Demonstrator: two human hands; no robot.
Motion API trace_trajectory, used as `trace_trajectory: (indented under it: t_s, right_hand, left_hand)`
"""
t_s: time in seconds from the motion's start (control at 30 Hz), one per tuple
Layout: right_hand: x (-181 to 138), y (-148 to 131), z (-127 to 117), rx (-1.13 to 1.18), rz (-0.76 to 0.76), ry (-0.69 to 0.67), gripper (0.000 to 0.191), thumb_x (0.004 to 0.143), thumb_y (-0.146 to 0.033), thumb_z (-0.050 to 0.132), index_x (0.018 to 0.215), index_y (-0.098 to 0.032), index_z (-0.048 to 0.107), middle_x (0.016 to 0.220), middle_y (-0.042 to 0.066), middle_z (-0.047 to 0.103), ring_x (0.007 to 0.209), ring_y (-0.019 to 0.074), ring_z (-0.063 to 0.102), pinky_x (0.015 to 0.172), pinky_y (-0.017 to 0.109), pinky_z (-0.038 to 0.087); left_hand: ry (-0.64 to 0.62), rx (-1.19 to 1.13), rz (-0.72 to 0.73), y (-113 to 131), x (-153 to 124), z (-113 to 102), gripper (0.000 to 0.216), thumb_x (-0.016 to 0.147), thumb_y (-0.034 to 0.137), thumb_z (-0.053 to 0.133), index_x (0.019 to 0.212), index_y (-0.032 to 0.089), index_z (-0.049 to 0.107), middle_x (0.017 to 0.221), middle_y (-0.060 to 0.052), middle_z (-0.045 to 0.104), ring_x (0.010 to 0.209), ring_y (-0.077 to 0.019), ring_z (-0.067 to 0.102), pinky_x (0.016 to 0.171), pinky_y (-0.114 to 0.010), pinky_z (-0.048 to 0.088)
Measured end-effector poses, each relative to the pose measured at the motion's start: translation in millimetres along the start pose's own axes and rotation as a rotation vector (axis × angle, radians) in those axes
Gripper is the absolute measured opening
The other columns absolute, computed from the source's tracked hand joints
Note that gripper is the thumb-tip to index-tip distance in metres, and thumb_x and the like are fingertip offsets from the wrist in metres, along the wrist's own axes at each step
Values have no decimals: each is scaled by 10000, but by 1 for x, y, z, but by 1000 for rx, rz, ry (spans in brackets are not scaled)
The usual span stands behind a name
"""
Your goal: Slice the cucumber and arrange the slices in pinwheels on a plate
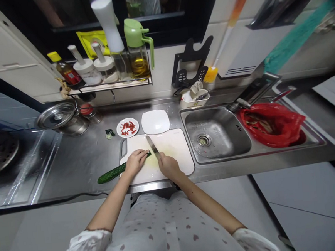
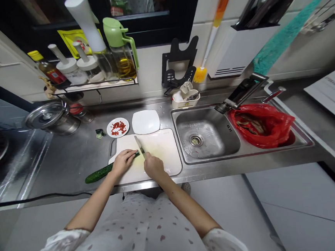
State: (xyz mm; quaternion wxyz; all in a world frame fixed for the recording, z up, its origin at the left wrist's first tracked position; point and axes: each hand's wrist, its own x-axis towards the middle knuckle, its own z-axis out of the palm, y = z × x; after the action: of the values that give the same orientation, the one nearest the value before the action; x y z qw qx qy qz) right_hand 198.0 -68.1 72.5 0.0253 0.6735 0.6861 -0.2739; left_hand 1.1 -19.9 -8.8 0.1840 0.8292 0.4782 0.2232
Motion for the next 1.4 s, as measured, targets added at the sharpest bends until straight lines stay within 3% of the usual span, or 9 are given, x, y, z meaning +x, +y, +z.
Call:
trace_trajectory:
  t_s: [0.67, 1.0, 1.4]
  right_hand:
    - [1, -24, 8, -32, -13, -80, 330, 901, -117, 346, 1208, -127, 466, 976, 160, 693, 953, 249, 668, 760, 320, 468]
    - [-15, -18, 7, -45, 1, -153, 297, 885, -109, 395, 1170, -124, 479, 987, 159, 682, 953, 266, 667, 745, 330, 473]
    - [-5, -21, 8, -51, -15, -143, 308, 880, -89, 387, 1171, -118, 483, 1000, 157, 685, 968, 250, 662, 753, 314, 463]
  left_hand:
    - [13, 62, 3, 3, -5, 5, 317, 956, 313, 467, 1196, 269, 668, 1079, -62, 660, 990, -184, 580, 899, -348, 491]
    - [19, 70, 20, 3, -5, 5, 314, 957, 313, 463, 1183, 262, 676, 1093, -61, 664, 997, -184, 582, 898, -337, 488]
    - [23, 57, 13, 3, -5, 6, 314, 955, 316, 465, 1179, 261, 678, 1102, -64, 671, 1003, -190, 588, 912, -359, 493]
